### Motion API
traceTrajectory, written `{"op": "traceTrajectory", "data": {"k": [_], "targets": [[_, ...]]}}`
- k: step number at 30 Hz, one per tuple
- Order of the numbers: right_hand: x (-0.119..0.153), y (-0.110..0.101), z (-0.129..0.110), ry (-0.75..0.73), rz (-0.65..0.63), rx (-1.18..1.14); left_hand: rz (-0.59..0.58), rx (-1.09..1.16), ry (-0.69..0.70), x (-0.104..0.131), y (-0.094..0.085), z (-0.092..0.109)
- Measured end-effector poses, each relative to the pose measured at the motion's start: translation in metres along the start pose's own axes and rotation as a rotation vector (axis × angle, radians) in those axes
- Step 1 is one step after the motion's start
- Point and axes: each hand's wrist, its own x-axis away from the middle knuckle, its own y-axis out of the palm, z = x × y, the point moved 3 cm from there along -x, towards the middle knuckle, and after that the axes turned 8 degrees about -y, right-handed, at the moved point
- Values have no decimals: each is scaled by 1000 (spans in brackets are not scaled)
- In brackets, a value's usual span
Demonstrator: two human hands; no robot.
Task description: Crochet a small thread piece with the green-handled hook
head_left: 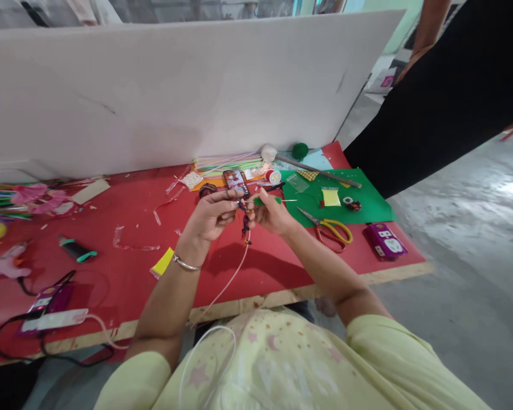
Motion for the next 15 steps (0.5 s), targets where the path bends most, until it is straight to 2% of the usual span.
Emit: {"op": "traceTrajectory", "data": {"k": [2, 4, 6, 8, 11, 13, 15], "targets": [[-3, 8, 9, -45, 114, 6, 179, -14, 173, -2, 3, -5], [-3, 15, 12, -132, 236, 106, 385, -42, 346, -1, 4, -10], [-2, 23, 12, -226, 310, 244, 486, -69, 441, -2, 8, -17], [0, 29, 13, -327, 344, 369, 520, -35, 476, -2, 11, -21], [3, 30, 15, -486, 370, 524, 450, 122, 356, -4, 11, -22], [4, 25, 15, -570, 343, 623, 288, 225, 157, -7, 10, -19], [3, 19, 11, -628, 253, 697, 137, 300, -18, -6, 5, -14]]}}
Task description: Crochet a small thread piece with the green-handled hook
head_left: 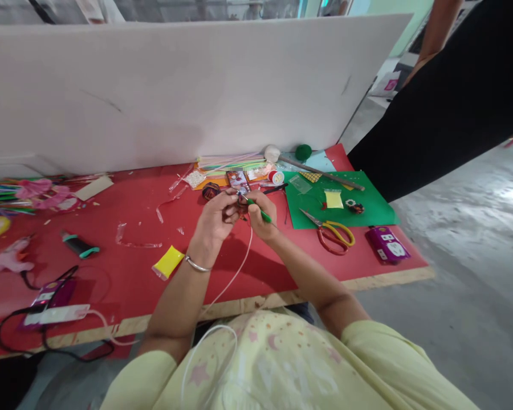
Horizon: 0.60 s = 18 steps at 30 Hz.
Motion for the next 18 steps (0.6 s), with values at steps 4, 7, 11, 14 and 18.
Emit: {"op": "traceTrajectory", "data": {"k": [4, 7, 11, 14, 18], "targets": [[-9, -16, 3, -70, -220, -78, -83, -6, -177, 4, -12, 10], [-13, -23, 3, 8, -315, -164, -104, -40, -151, 5, -18, 11], [-13, -24, -1, 64, -315, -211, -147, -103, -80, 6, -19, 10], [-10, -21, -4, 81, -290, -221, -116, -118, -27, 6, -19, 10], [-3, -17, -7, 9, -201, -92, -87, -112, 3, 5, -13, 6]]}}
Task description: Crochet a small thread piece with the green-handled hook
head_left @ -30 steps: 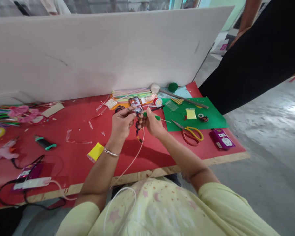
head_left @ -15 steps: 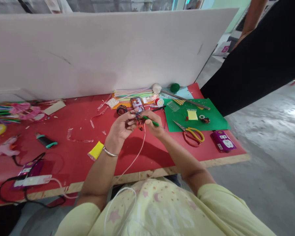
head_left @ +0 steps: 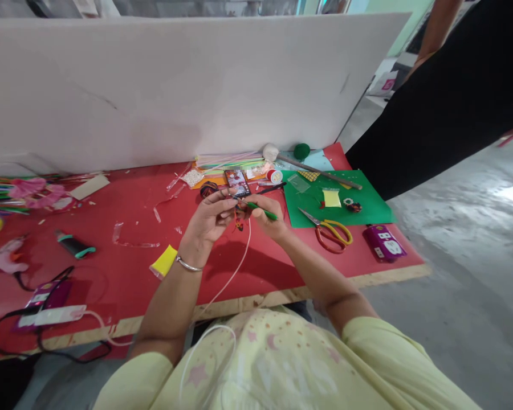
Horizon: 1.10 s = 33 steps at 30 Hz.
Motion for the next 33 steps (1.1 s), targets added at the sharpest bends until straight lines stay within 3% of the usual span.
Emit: {"op": "traceTrajectory", "data": {"k": [3, 6, 9, 13, 17, 28, 31, 33], "targets": [[2, 3, -1, -136, 71, 206, -10, 53, -19, 1, 8, -4], [1, 1, 2, -274, 53, 294, -28, 120, -100, 5, 12, -3], [-4, -8, 5, -381, -68, 262, -28, 99, -184, 8, 10, 4], [-13, -25, 3, -379, -282, 250, 13, -27, -114, 9, 2, 16], [-16, -35, -8, -407, -329, 270, 24, -108, -62, 7, -1, 18], [-21, -43, -35, -360, -413, 298, -53, -241, -133, -1, -7, 21], [-25, -47, -39, -238, -424, 126, -99, -241, -183, -2, -8, 20], [-24, -46, -34, -58, -411, -63, -117, -237, -191, -2, -6, 18]]}}
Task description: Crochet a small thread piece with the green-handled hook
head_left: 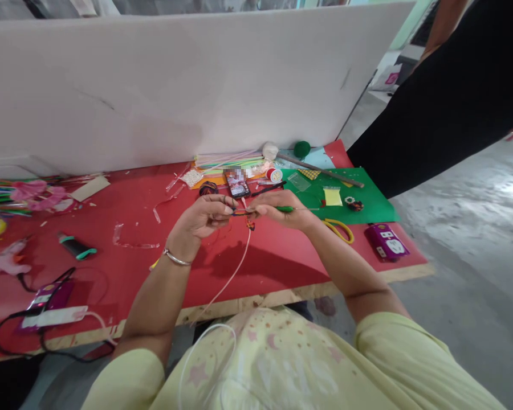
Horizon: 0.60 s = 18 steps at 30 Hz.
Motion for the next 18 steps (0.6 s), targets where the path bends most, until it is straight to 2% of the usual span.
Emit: {"op": "traceTrajectory", "data": {"k": [2, 4, 7, 9, 11, 15, 18], "targets": [[3, 8, 13, 192, 89, -254, 16, 1, 40, -1, 7, -3], [8, 21, 30, 356, 265, -471, 78, 6, 127, -4, 17, -7], [10, 46, 46, 422, 477, -615, 252, -1, 339, -9, 29, -14], [8, 56, 48, 391, 608, -516, 398, -8, 495, -11, 31, -19], [5, 59, 43, 365, 672, -373, 501, -28, 560, -14, 29, -25], [3, 61, 33, 357, 675, -161, 702, -287, 703, -11, 22, -31], [5, 63, 31, 288, 637, 83, 768, -381, 703, -9, 23, -32]]}}
